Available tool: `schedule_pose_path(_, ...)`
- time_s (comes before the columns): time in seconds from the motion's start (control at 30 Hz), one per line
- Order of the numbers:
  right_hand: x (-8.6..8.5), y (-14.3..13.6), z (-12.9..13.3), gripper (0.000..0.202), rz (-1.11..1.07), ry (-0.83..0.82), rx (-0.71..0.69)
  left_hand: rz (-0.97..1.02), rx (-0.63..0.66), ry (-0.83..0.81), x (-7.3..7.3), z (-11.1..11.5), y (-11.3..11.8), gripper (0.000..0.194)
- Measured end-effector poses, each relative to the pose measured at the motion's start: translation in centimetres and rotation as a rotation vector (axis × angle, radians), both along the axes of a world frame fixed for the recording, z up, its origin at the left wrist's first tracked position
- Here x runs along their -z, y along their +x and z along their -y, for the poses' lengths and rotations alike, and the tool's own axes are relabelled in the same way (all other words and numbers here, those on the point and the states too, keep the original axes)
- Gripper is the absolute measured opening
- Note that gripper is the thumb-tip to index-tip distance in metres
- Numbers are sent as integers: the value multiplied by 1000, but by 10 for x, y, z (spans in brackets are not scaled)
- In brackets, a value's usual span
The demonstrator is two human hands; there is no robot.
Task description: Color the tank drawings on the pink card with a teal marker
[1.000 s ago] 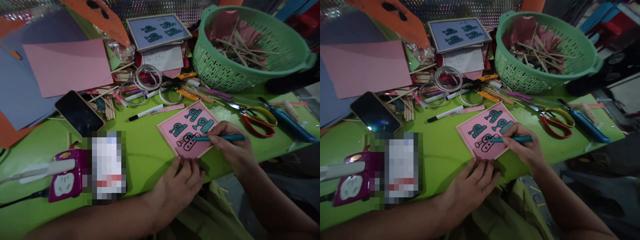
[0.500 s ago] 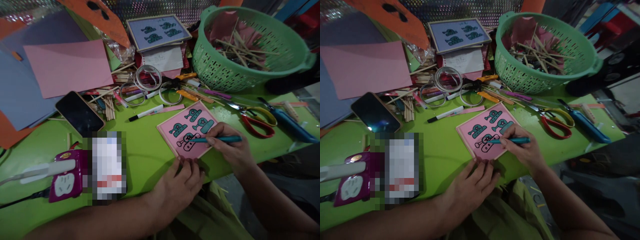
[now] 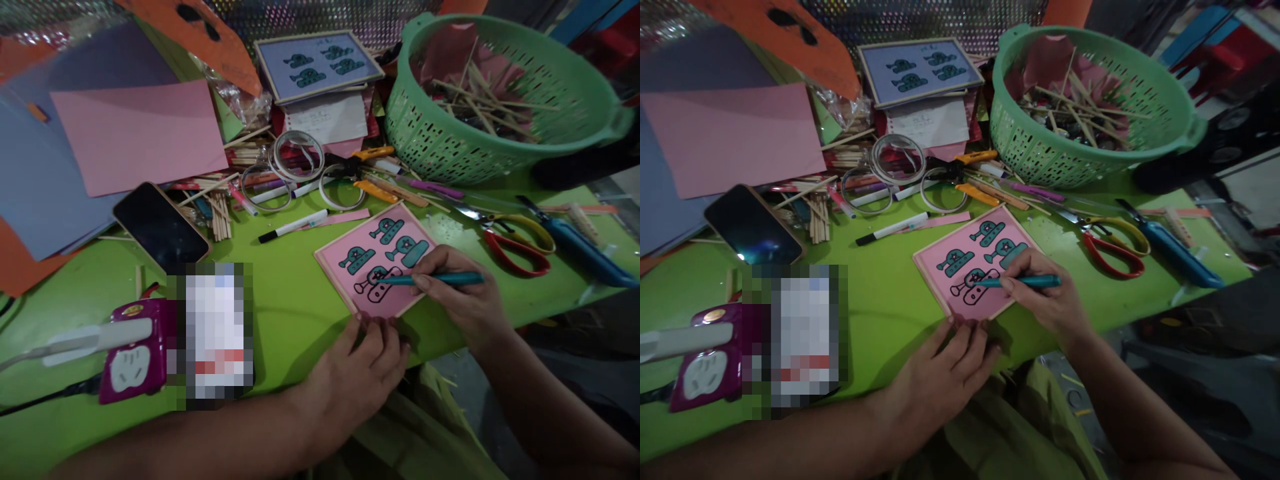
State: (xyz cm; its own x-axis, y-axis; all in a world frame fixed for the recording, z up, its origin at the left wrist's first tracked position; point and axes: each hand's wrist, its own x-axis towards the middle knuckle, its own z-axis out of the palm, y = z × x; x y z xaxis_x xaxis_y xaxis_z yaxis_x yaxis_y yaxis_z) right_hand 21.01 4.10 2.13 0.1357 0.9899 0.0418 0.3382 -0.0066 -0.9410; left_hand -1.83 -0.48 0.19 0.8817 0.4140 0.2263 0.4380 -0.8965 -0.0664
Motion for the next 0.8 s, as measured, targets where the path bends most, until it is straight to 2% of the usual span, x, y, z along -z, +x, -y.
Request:
schedule_pose_path(0.57, -3, -1, 0, 24, 23, -26, 4, 26, -14, 14, 0, 0, 2, 42)
schedule_pose_path(0.8, 0, 1, -1, 24, 37, 25, -7, 31, -3, 6, 1, 0, 1, 41)
